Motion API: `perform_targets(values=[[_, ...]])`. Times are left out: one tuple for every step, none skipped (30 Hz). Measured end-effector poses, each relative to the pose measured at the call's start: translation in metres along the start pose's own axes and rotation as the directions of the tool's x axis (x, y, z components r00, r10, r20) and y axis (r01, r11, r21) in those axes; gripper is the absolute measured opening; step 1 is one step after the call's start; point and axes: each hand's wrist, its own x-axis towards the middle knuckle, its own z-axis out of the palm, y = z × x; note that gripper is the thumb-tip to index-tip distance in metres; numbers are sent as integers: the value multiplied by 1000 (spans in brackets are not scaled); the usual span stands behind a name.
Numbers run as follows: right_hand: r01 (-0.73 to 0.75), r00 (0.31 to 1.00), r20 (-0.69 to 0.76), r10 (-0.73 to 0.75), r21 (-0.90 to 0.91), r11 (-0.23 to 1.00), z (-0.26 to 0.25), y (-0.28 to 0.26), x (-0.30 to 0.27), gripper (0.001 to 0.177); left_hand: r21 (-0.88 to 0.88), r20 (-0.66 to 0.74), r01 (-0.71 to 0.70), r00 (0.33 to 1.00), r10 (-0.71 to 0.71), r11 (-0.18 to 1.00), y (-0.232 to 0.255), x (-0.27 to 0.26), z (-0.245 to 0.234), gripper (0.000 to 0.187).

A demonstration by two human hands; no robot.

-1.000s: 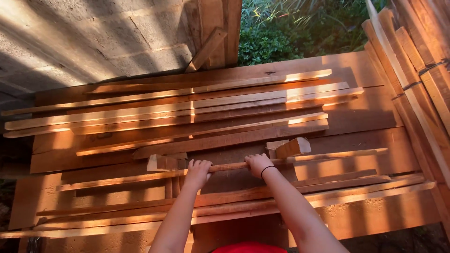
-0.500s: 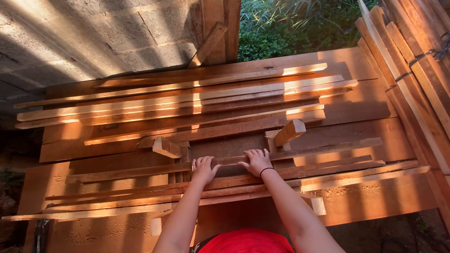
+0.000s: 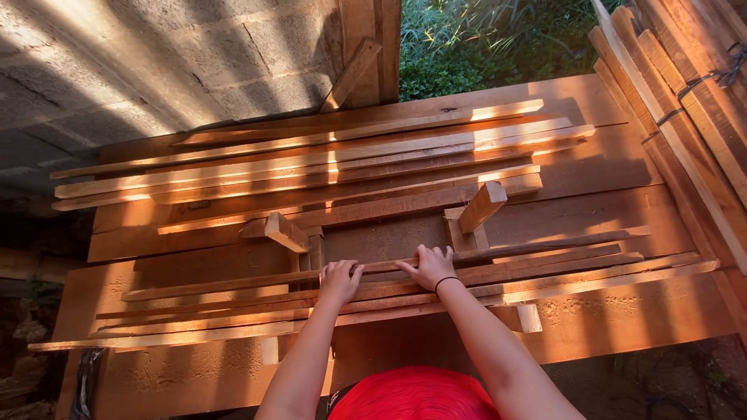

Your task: Sorting and bundling thin wooden slats into bundles on a workbench.

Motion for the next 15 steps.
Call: perform_targets(values=[[0, 1000, -2, 0, -4, 1000, 7, 6, 5, 66, -4, -3, -1, 1000, 1, 1000, -1, -1, 5, 46], [3, 1000, 24, -3, -19, 1000, 14, 12, 11, 66, 14, 4, 6, 1000, -6, 1000, -2, -1, 9, 42], [8, 999, 48, -7, -30, 1000, 21, 15, 18, 69, 36, 8, 12, 1000, -13, 999, -5, -1, 11, 39], [9, 999, 43, -8, -32, 999, 23, 17, 20, 69, 35, 3, 11, 1000, -11, 999, -10, 6, 20, 39], [-5, 999, 51, 8, -59, 998, 27, 18, 20, 67, 34, 9, 14, 1000, -15, 999, -17, 10, 29, 35], [-19, 998, 59, 24, -87, 996, 31, 19, 21, 66, 33, 14, 18, 1000, -18, 999, -23, 15, 38, 32], [-21, 998, 57, 26, -89, 996, 35, 21, 14, 66, 31, 13, 15, 1000, -16, 999, -22, 10, 39, 32], [-7, 999, 30, 10, -90, 996, 38, 22, 9, 62, 31, 37, 27, 999, -28, 999, -20, 5, 40, 32], [9, 1000, 3, -9, -90, 996, 41, 21, 4, 59, 33, 58, 39, 998, -41, 999, -19, 2, 39, 33], [9, 1000, -1, -9, -92, 996, 38, 21, 1, 59, 32, 54, 37, 998, -38, 999, -13, -4, 33, 33], [19, 1000, -20, -21, -83, 996, 37, 19, -3, 60, 38, 0, 30, 1000, -30, 999, -7, -12, 27, 32], [30, 999, -38, -33, -74, 997, 36, 18, -7, 61, 45, -54, 24, 998, -21, 999, -2, -19, 22, 31], [28, 999, -37, -31, -72, 997, 37, 17, -11, 61, 46, -52, 22, 998, -20, 999, -3, -21, 24, 31], [42, 996, -76, -47, -71, 997, 37, 16, -15, 60, 44, -83, 12, 997, -8, 999, -3, -23, 26, 29], [56, 990, -126, -65, -73, 996, 31, 15, -14, 59, 42, -124, -4, 992, 9, 999, -2, -17, 23, 28]])
